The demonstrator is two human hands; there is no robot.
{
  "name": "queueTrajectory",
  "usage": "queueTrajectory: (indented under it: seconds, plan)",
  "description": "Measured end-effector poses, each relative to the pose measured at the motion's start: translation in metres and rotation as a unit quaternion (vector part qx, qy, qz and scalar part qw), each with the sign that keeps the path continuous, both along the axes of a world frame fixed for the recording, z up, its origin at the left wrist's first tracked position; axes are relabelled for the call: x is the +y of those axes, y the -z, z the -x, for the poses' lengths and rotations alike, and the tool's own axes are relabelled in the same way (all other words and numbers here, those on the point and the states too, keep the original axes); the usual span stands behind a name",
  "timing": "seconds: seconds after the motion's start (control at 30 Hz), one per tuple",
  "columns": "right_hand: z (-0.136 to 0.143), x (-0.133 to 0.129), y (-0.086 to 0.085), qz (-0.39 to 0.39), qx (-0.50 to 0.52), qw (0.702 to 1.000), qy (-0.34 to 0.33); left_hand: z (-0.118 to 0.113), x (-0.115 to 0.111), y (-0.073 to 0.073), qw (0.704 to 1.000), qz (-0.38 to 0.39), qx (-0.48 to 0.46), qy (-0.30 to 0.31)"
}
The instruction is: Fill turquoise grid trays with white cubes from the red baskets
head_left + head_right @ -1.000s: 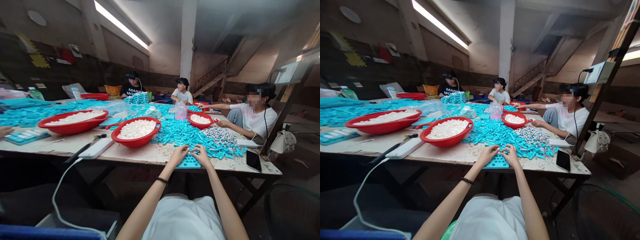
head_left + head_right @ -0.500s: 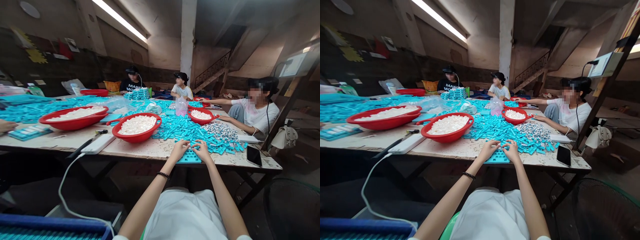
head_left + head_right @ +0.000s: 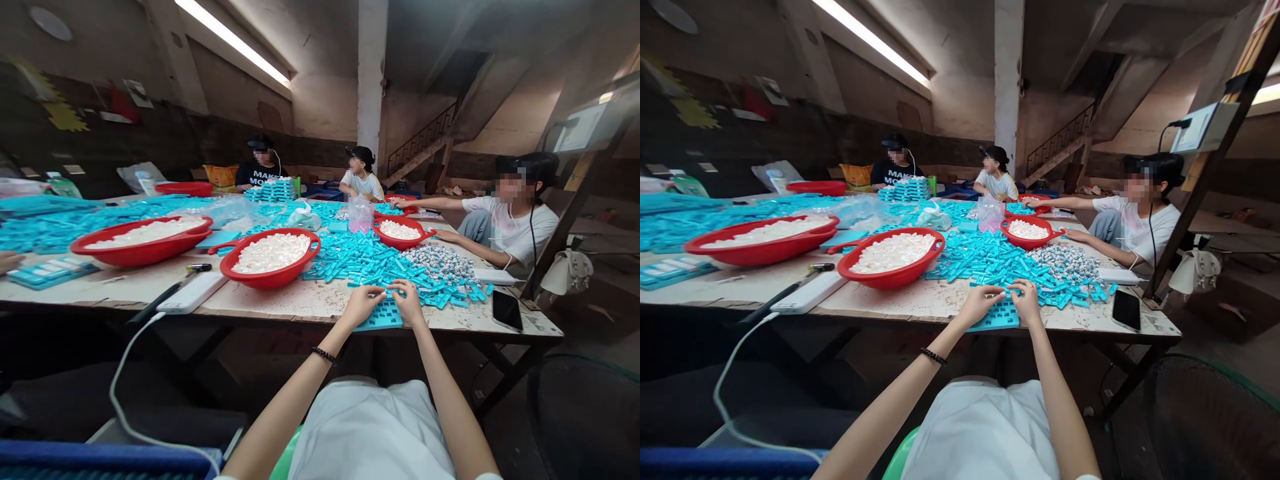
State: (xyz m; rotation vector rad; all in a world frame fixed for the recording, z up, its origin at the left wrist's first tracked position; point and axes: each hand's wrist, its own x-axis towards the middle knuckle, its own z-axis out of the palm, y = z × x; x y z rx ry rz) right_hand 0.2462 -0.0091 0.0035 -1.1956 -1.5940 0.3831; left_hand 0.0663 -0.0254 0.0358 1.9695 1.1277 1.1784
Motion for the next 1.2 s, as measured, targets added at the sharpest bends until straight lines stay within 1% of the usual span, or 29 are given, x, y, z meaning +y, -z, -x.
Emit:
queueTrajectory:
  seconds: [0.13,0.23,0.3,0.37,0.5,0.67,0.8,0.87,0.93,1.0,1.07,1.13,1.2]
  plan:
    - [-0.001,0.0,0.0,-0.005,0.013,1.0,-0.007,-0.006,-0.001,0.003,1.0,-0.007,0.014,-0.027]
    - [-0.001,0.0,-0.001,0.006,0.025,0.999,-0.043,-0.006,-0.001,0.004,0.999,-0.008,0.008,-0.037]
    - [-0.001,0.001,-0.001,0.022,0.034,0.996,-0.074,-0.005,0.0,0.005,0.999,0.001,0.001,-0.035]
    - [0.0,0.001,-0.001,0.031,0.038,0.995,-0.087,-0.004,0.0,0.005,1.0,0.007,0.002,-0.029]
    - [0.001,0.0,-0.001,0.028,0.033,0.996,-0.083,-0.004,-0.001,0.004,0.999,-0.01,0.028,-0.024]
    - [0.004,-0.003,-0.003,0.032,0.049,0.994,-0.087,-0.003,-0.001,0.005,0.997,-0.02,0.066,-0.043]
    - [0.008,-0.006,-0.007,0.014,0.059,0.995,-0.073,-0.002,0.002,0.006,0.995,-0.018,0.089,-0.051]
    - [0.01,-0.009,-0.009,-0.003,0.046,0.996,-0.071,-0.002,0.003,0.006,0.994,-0.008,0.095,-0.055]
    - [0.009,-0.014,-0.012,-0.014,0.025,0.996,-0.086,-0.002,0.004,0.006,0.993,0.015,0.101,-0.057]
    - [0.007,-0.02,-0.013,-0.012,0.014,0.994,-0.11,-0.002,0.004,0.004,0.992,0.036,0.108,-0.059]
    - [0.005,-0.027,-0.014,-0.004,0.005,0.992,-0.124,-0.003,0.004,0.002,0.992,0.036,0.109,-0.055]
    - [0.004,-0.033,-0.013,-0.008,-0.03,0.992,-0.124,-0.004,0.006,-0.001,0.993,0.027,0.107,-0.041]
    - [0.006,-0.038,-0.013,-0.03,-0.086,0.99,-0.107,-0.005,0.008,-0.004,0.994,0.025,0.106,-0.017]
